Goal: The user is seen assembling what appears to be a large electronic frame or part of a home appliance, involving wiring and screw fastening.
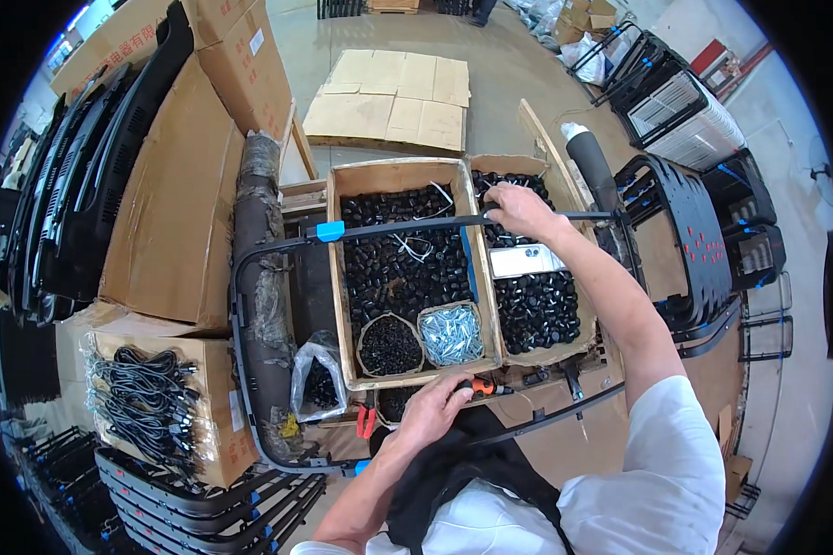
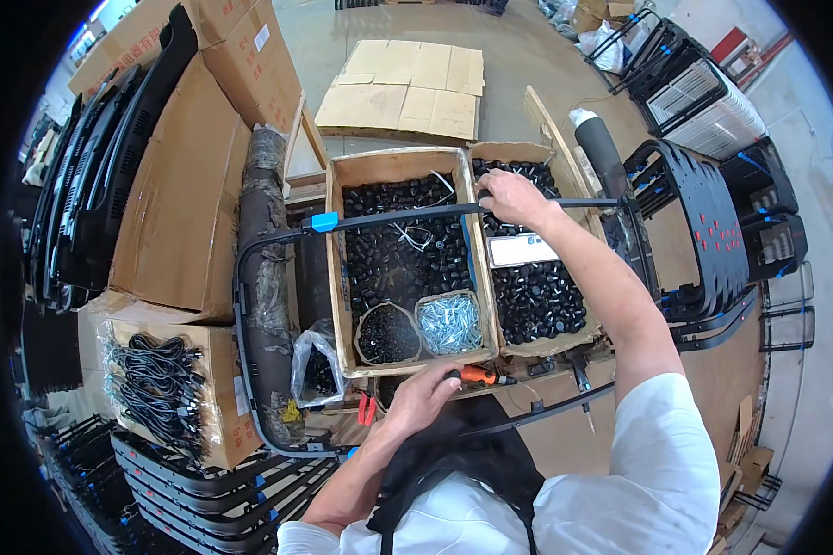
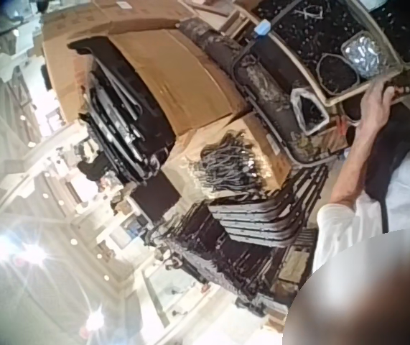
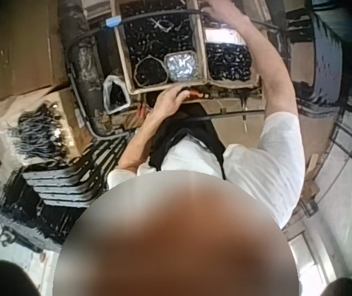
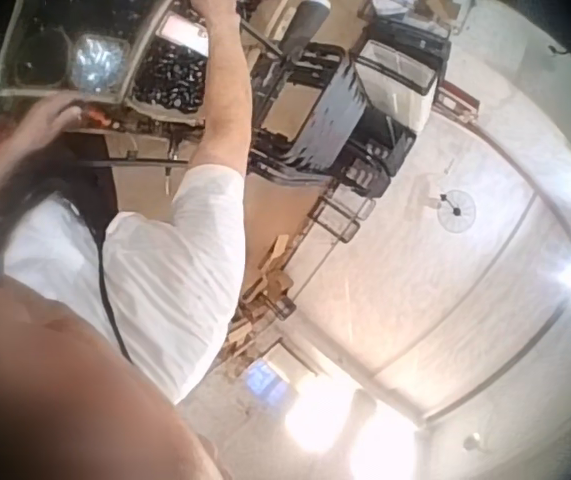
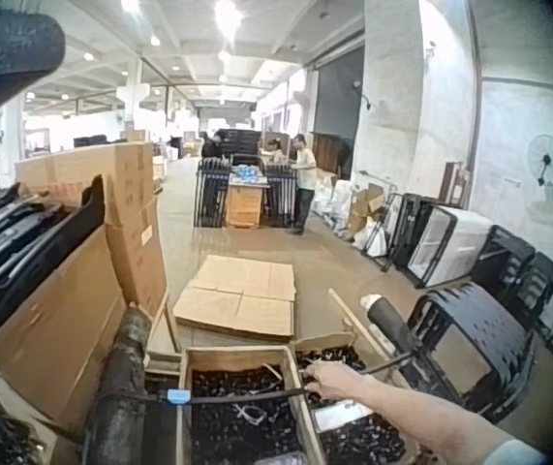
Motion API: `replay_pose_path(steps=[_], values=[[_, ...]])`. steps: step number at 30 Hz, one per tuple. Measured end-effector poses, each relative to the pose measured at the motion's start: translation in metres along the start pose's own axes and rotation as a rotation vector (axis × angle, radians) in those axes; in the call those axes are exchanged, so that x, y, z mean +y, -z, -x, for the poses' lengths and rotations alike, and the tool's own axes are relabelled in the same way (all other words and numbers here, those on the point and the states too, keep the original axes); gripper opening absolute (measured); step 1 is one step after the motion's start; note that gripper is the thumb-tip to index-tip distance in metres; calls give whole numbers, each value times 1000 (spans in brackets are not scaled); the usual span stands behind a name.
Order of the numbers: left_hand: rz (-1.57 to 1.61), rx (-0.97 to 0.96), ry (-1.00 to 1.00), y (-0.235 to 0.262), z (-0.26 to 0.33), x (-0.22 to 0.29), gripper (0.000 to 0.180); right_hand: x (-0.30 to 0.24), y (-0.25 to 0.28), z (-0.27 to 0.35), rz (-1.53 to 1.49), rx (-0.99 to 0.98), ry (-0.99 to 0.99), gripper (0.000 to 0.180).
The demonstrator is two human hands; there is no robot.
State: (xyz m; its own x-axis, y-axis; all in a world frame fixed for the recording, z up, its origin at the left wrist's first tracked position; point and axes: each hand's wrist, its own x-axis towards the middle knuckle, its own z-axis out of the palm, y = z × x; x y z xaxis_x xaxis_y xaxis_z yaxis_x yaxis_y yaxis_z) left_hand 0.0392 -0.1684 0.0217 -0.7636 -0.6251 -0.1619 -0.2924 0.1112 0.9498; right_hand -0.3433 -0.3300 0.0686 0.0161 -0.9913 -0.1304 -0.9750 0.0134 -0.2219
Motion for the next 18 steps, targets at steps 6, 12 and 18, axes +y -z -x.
replay_pose_path(steps=[6, 12, 18], values=[[-37, 0, 16, 5, 19, 2, 39, -10, -11, -14, 146, 74, -98, 38], [-25, -18, 173, -7, 37, 12, 40, -2, -21, -16, 164, 29, -141, 41], [104, 132, 177, -47, 53, 15, 36, 1, -3, -9, 122, -118, -133, 34]])
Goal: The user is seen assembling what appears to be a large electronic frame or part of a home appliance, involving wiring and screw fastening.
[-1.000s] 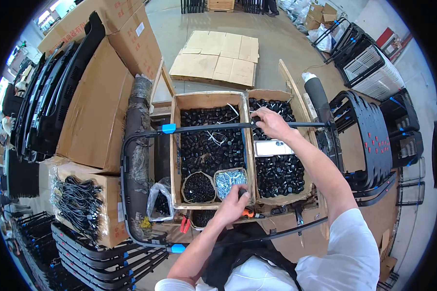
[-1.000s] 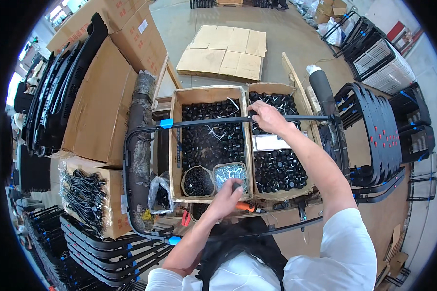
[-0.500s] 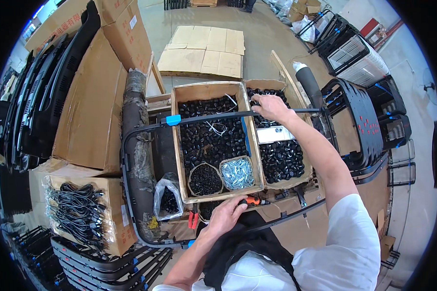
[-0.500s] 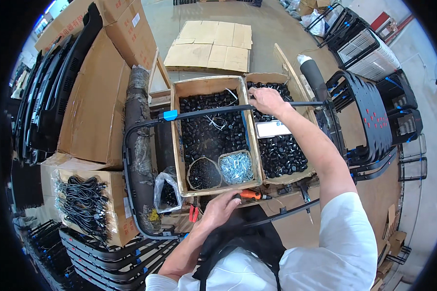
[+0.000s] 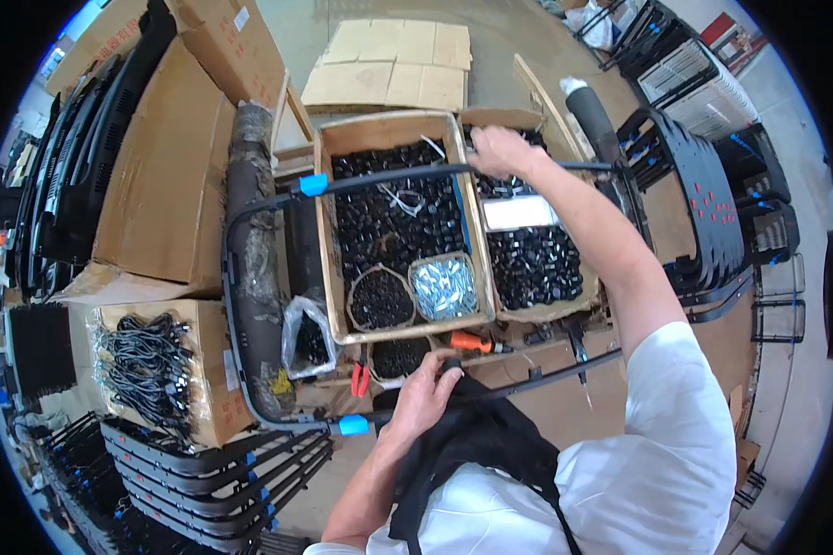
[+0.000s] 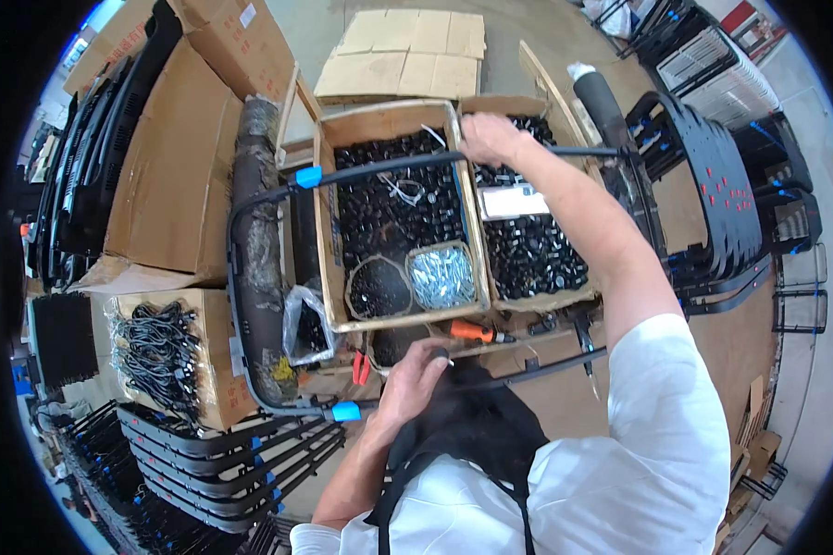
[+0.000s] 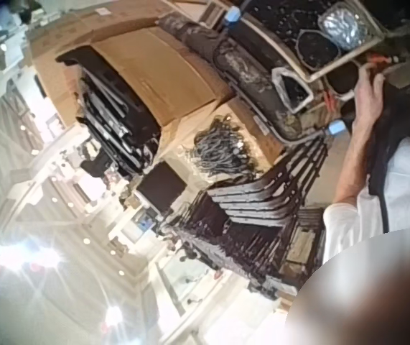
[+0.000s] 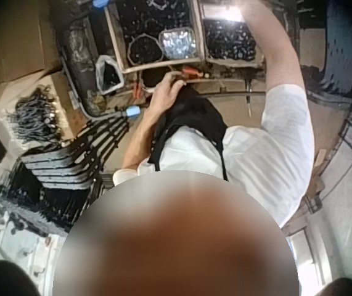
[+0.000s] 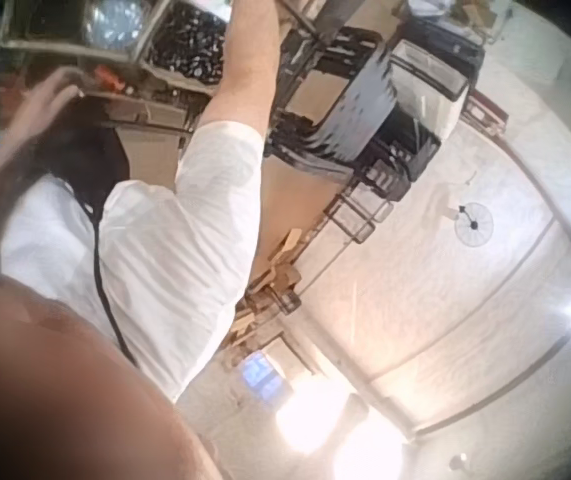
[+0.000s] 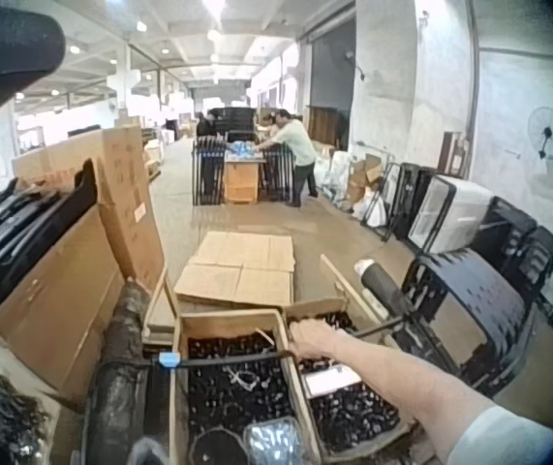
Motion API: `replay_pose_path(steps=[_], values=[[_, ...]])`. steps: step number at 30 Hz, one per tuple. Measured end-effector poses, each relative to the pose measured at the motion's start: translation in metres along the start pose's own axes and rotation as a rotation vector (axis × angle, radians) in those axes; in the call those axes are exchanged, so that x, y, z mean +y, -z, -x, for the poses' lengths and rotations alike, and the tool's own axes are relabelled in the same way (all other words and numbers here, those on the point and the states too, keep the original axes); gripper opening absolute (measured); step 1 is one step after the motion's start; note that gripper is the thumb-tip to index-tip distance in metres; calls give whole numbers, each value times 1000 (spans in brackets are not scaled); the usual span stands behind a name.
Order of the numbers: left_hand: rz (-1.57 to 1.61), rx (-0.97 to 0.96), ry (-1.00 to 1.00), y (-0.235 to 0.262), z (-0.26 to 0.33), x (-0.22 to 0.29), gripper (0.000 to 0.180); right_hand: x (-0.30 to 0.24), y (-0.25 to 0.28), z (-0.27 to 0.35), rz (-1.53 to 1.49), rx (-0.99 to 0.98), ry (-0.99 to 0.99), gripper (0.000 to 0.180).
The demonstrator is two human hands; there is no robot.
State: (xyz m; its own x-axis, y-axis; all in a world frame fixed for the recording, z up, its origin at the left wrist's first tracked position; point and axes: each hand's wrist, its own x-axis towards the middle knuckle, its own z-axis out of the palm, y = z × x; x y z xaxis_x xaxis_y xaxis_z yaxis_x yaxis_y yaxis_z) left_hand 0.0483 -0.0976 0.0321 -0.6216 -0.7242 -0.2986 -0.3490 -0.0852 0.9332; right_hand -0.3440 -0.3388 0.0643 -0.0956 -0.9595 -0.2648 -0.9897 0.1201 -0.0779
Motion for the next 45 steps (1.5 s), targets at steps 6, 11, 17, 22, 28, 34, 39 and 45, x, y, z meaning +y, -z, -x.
replay_pose_path(steps=[6, 11, 17, 22, 28, 34, 39, 45], values=[[-28, -44, 36, -43, 16, 6, 36, -10, -6, -13, 173, 148, -65, 53], [-46, -107, -10, -99, 21, -2, 41, 6, -38, -27, 85, 288, 1, 33], [-262, -96, -263, -114, 29, -9, 37, -8, -43, -29, 201, 349, -39, 29], [-258, -192, -347, -125, 23, 5, 31, 46, -77, -42, 15, 548, 213, 30], [-260, -165, -282, -118, 27, 1, 27, 21, -15, -17, -107, 150, 278, 29], [-339, -120, -267, -116, 24, 9, 22, 2, 9, 5, 151, 106, 219, 38], [-436, -216, -245, -114, 20, 13, 22, -1, 17, -3, 275, 93, 133, 57], [-490, -294, -227, -119, 13, 13, 26, -21, 25, -12, 299, 71, 26, 41]])
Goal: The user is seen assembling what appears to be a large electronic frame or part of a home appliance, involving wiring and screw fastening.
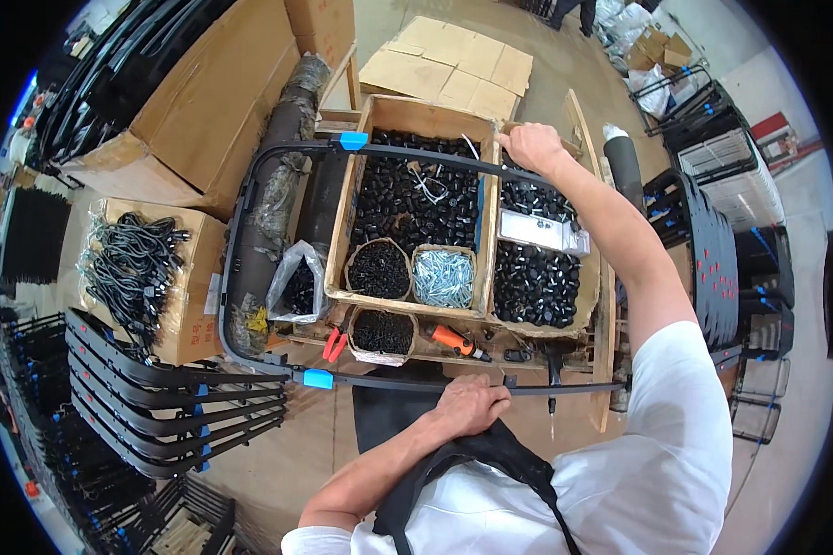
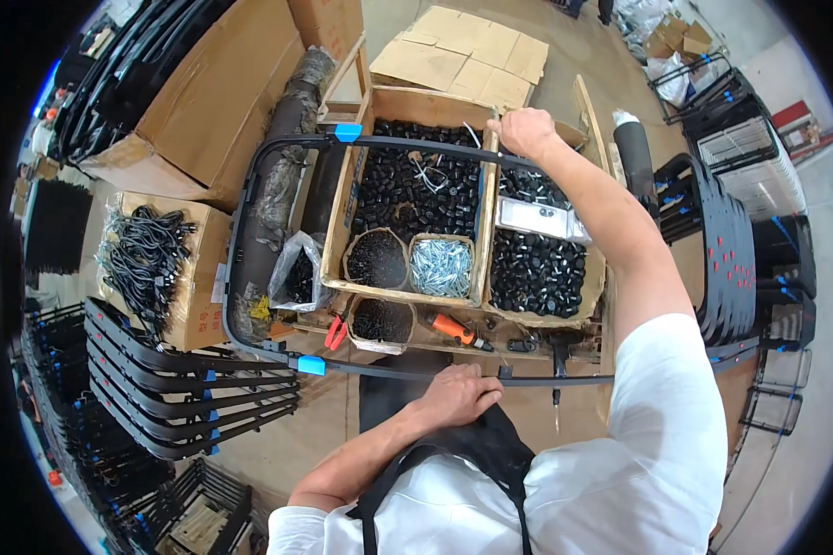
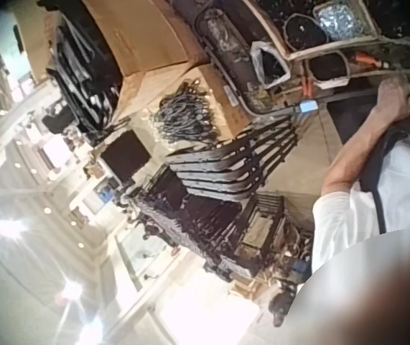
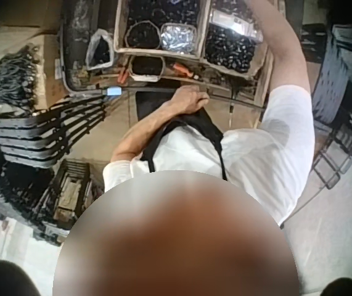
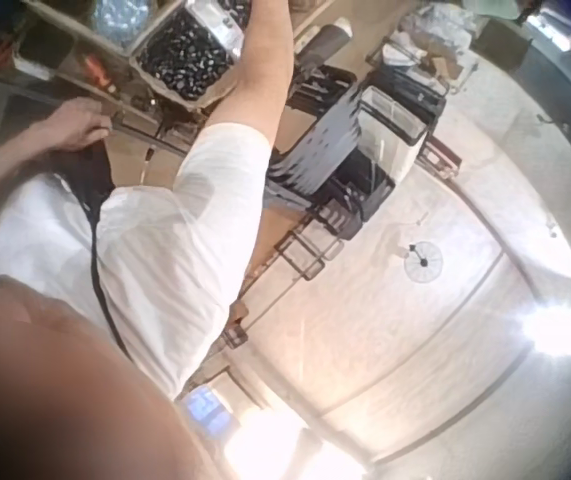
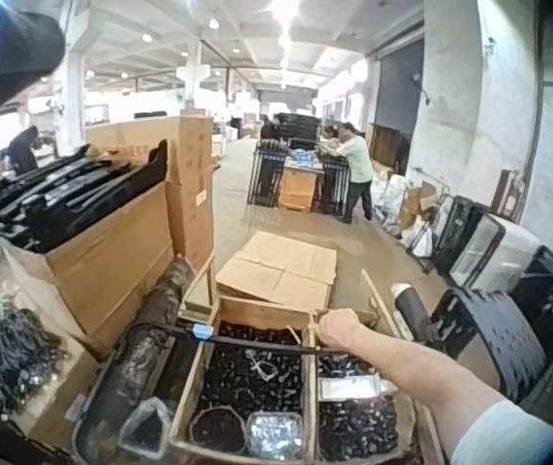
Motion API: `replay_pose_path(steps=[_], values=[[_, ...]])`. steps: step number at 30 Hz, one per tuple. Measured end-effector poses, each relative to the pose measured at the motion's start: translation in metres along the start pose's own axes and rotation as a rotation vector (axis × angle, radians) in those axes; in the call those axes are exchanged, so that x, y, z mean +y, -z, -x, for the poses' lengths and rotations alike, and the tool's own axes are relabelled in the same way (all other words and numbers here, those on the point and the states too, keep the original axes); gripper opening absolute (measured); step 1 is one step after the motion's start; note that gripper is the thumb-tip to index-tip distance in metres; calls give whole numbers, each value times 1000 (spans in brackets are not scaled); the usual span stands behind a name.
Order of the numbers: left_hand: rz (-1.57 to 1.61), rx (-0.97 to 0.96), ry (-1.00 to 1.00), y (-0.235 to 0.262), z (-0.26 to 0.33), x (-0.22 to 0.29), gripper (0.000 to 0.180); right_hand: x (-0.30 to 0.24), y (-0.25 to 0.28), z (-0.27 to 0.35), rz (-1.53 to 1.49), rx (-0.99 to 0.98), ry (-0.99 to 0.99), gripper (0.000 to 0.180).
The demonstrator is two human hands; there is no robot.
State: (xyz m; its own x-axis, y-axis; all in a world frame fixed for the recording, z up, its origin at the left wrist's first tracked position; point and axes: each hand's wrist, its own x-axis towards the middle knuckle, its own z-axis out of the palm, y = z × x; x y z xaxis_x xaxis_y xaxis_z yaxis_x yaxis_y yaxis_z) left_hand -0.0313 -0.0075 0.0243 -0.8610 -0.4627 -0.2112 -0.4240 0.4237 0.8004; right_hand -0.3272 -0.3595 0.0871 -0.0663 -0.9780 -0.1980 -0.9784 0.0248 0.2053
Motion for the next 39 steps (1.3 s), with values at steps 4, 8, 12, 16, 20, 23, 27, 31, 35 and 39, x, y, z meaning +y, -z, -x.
replay_pose_path(steps=[4, 8, 12, 16, 20, 23, 27, 31, 35, 39], values=[[85, 110, -32, -12, 5, -8, 28, -4, 7, 13, 304, -239, 196, 38], [272, 118, 101, -2, 3, -17, 32, -1, 11, 19, 152, 22, 208, 31], [202, -183, 118, 13, 6, -12, 36, 9, -2, 7, 505, -299, 274, 25], [284, -99, 22, 8, -2, -20, 34, -2, 3, 12, 398, -185, 223, 26], [181, -177, 51, 7, -5, -9, 40, 6, -8, 5, 347, -141, 170, 25], [150, -61, 132, -1, 3, -6, 45, 5, -17, 10, 404, -254, 210, 21], [412, 54, 179, -5, 3, -15, 41, 5, -22, 18, 151, 118, 161, 19], [317, -30, 183, 6, 6, -12, 35, 10, -29, 1, 373, -117, 130, 20], [289, -142, 261, -1, 5, -9, 33, 5, -38, 7, 209, 104, 221, 21], [291, -77, 194, -7, -6, -10, 33, 9, -39, 5, 156, 193, 260, 18]])
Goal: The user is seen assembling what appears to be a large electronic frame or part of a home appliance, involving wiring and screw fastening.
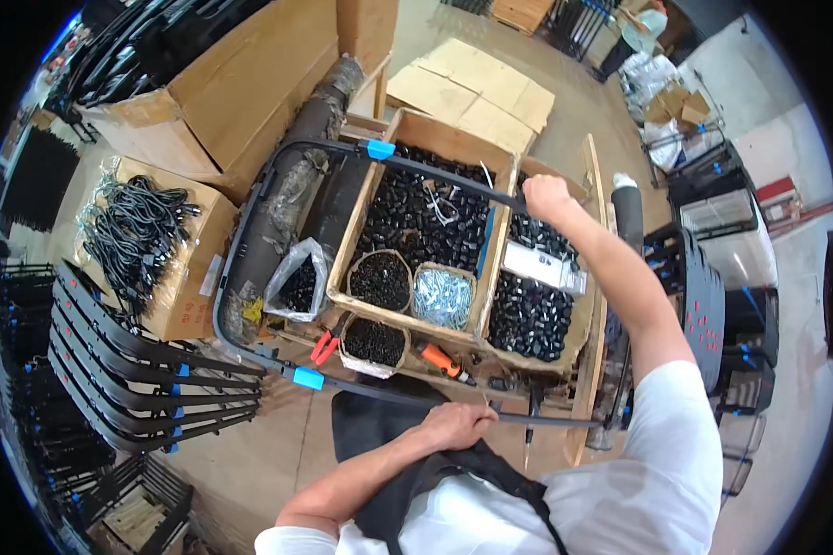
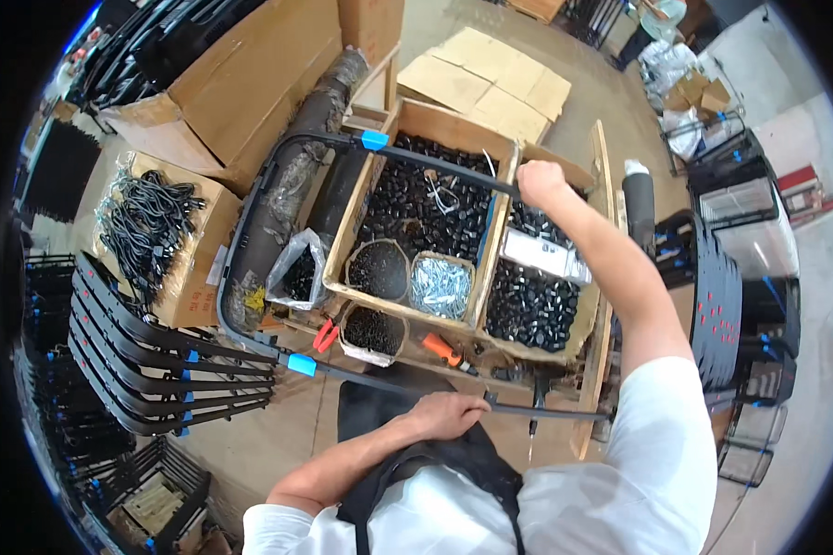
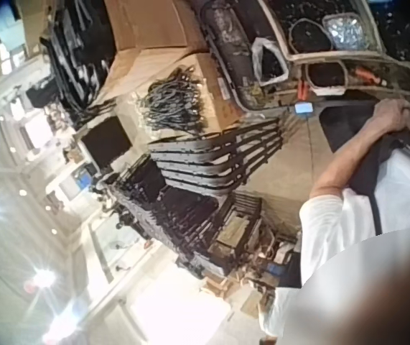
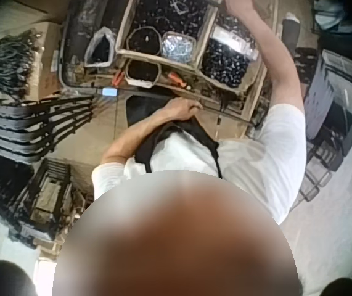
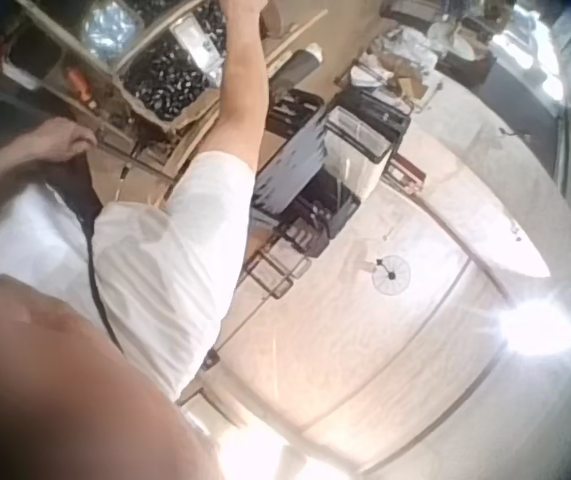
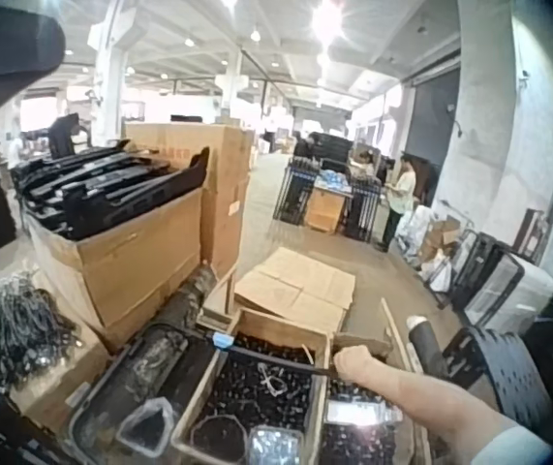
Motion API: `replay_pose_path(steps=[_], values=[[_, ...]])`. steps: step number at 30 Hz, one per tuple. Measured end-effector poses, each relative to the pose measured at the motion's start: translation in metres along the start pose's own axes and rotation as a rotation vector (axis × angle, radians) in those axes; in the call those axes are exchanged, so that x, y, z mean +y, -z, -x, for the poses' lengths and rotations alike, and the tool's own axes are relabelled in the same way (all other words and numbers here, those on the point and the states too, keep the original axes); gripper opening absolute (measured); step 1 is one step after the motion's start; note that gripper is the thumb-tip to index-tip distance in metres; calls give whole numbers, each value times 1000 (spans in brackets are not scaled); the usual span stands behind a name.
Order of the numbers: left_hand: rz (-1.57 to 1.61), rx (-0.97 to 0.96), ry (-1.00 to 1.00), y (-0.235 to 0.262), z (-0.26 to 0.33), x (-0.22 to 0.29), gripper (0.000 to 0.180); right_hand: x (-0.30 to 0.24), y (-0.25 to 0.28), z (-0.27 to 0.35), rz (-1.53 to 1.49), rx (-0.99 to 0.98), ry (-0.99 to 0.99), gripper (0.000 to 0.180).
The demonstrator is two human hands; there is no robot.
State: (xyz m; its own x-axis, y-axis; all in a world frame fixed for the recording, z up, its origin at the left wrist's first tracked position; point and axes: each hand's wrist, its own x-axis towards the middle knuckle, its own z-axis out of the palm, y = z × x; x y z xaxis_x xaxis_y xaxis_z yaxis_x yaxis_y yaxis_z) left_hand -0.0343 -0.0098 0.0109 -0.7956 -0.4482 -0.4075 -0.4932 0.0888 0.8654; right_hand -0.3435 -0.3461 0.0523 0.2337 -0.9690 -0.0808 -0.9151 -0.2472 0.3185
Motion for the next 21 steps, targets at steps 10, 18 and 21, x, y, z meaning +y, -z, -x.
replay_pose_path(steps=[10, 18, 21], values=[[-126, 102, -8, -13, 12, 7, 61, -11, 18, 8, 55, -164, -30, 22], [-9, 135, 42, 5, 26, 11, 38, -4, 8, -12, 208, -411, -54, 24], [-5, 23, 171, 3, 15, 11, 36, -11, 20, -13, -71, -205, -74, 28]])
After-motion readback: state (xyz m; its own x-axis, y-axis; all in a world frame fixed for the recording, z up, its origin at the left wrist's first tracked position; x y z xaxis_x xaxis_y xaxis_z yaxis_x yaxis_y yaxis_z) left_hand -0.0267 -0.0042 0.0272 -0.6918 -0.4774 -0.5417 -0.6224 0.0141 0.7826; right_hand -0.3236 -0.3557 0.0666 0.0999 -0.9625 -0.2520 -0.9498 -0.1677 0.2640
